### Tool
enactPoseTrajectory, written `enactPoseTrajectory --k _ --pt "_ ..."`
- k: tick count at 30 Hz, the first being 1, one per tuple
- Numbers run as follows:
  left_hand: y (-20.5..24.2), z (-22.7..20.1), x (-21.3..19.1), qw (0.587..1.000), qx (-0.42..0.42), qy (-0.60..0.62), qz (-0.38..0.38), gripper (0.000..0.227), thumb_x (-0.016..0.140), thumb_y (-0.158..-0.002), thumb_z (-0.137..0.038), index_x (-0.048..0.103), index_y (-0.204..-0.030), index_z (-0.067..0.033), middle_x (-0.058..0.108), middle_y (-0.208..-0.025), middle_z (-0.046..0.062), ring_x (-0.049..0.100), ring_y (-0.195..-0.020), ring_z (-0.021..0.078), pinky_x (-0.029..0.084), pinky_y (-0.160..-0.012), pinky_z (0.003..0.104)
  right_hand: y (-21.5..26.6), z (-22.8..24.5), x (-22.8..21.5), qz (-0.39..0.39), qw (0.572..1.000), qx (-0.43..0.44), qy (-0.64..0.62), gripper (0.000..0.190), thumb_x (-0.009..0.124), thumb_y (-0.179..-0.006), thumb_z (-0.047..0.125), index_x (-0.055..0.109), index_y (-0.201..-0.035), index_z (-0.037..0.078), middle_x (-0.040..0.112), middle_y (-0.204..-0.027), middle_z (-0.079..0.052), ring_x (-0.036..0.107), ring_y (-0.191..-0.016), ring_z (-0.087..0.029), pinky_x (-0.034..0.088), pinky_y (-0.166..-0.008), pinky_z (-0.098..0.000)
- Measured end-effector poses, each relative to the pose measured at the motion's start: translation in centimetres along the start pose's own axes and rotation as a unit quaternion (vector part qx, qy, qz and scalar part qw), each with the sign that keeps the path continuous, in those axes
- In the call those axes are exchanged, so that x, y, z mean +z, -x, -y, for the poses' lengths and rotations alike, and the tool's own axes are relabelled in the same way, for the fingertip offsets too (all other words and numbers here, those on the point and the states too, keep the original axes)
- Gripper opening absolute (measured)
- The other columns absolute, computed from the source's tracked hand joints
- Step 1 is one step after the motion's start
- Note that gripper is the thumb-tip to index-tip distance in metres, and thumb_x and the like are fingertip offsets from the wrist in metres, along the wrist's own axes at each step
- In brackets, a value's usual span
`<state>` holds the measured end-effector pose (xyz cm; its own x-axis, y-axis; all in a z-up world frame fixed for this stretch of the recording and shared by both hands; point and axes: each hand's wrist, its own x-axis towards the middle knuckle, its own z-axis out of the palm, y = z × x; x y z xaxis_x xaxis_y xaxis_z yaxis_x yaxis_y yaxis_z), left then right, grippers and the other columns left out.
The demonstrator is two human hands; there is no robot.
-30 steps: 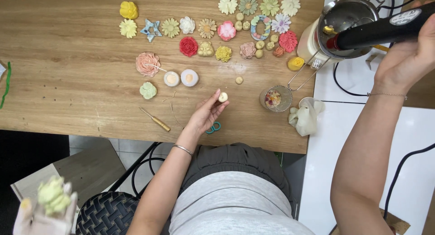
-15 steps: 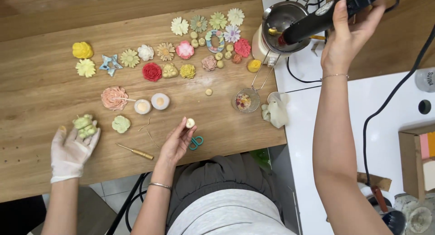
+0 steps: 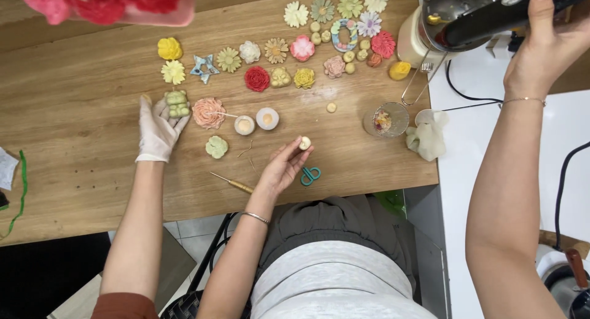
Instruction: Preparing and inserting wicks into small decorative wax pieces.
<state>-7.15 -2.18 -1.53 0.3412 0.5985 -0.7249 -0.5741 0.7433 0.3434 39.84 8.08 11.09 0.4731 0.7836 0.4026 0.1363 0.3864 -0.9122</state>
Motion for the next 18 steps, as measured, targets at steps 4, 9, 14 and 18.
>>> enactPoseTrajectory --k 4,9,14,18 --pt "0.1 -0.3 0.0 1.0 -0.021 0.009 0.013 0.027 0.073 -0.095 -0.018 0.068 -0.113 0.0022 0.072 -0.113 0.012 0.073 -0.107 0.0228 0.062 -0.085 0.024 0.8 1.5 1.5 -0.01 0.997 -0.002 0.08 0.022 0.073 -0.11 0.019 0.067 -0.122 0.002 0.07 -0.12 -0.006 0.066 -0.113 -0.016 0.056 -0.11 -0.0351" --pt "-0.2 -0.7 -0.7 0.999 -0.047 0.007 0.018 0.029 0.073 -0.095 -0.017 0.067 -0.114 0.0041 0.071 -0.113 0.013 0.073 -0.107 0.0228 0.062 -0.086 0.025 1.6 1.9 1.4 0.05 0.994 0.001 0.095 0.032 0.065 -0.118 0.031 0.065 -0.132 0.002 0.066 -0.125 -0.004 0.063 -0.124 -0.017 0.051 -0.118 -0.0379" --pt "0.1 -1.4 -1.3 0.999 -0.037 -0.006 0.013 0.027 0.075 -0.094 -0.017 0.068 -0.111 0.0029 0.072 -0.111 0.012 0.074 -0.107 0.0224 0.062 -0.084 0.023 0.3 -3.4 -2.6 0.032 0.99 0.023 0.133 0.029 0.057 -0.114 0.03 0.065 -0.129 0.006 0.068 -0.125 -0.007 0.062 -0.129 -0.019 0.046 -0.122 -0.0397" --pt "-0.5 -0.2 -2.0 1.0 -0.016 0.017 -0.012 0.027 0.075 -0.093 -0.018 0.07 -0.109 0.0029 0.073 -0.11 0.013 0.073 -0.105 0.0227 0.063 -0.083 0.024 -0.7 -3.1 -1.8 0.076 0.992 0.044 0.093 0.031 0.05 -0.111 0.033 0.061 -0.13 0.01 0.068 -0.129 -0.006 0.06 -0.133 -0.016 0.042 -0.124 -0.0365"
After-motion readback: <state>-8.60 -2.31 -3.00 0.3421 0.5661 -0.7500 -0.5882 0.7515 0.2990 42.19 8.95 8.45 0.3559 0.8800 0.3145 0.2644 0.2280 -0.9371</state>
